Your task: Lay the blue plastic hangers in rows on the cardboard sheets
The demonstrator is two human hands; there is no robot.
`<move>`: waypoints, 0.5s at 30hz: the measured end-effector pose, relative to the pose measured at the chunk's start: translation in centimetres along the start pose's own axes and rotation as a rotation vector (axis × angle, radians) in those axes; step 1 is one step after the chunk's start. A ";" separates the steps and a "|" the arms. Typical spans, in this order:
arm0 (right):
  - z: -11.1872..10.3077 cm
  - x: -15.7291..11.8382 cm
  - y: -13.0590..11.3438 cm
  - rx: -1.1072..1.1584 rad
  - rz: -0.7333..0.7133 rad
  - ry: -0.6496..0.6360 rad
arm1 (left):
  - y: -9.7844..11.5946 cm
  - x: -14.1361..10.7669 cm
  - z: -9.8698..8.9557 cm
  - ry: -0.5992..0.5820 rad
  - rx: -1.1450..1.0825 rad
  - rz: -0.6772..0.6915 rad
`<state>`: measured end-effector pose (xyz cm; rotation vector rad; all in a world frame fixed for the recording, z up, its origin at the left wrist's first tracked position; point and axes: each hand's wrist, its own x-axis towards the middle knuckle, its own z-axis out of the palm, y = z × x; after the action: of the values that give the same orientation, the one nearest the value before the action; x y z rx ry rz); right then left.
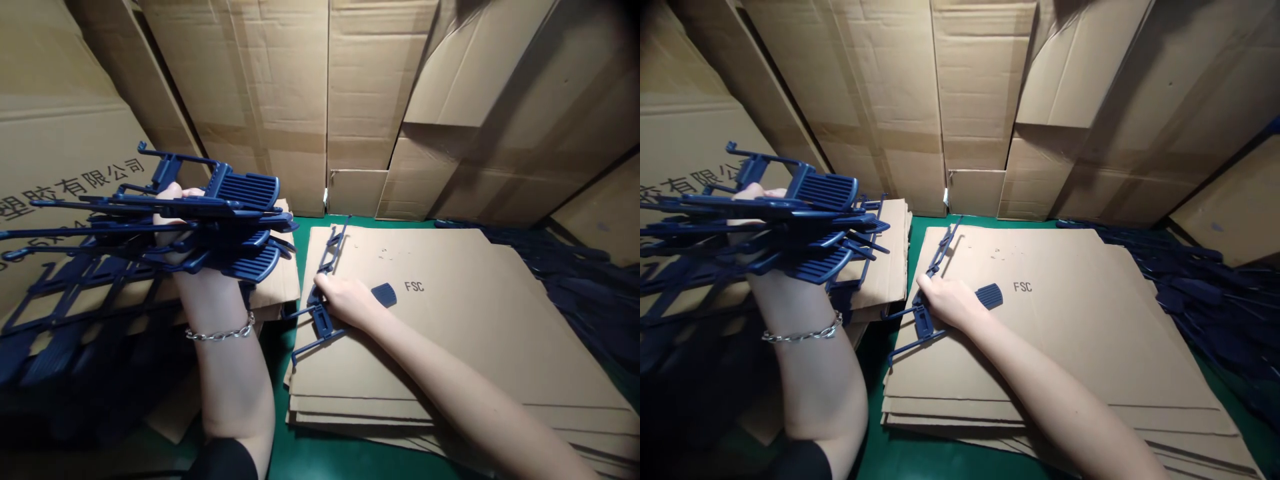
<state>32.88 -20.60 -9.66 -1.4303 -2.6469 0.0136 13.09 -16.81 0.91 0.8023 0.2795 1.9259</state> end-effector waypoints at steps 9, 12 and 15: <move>0.6 -0.1 0.3 -0.022 -0.056 0.116 | -0.1 -0.7 1.5 0.096 -0.086 -0.076; 1.2 0.2 0.2 -0.019 -0.098 0.163 | 0.0 -0.6 1.4 0.127 -0.124 -0.082; 1.5 0.5 0.1 0.009 -0.101 0.154 | 0.1 -0.7 1.3 0.185 -0.069 -0.075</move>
<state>32.52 -20.08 -11.11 -1.2395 -2.5857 -0.0912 14.07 -17.63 1.63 0.5616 0.3481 1.9306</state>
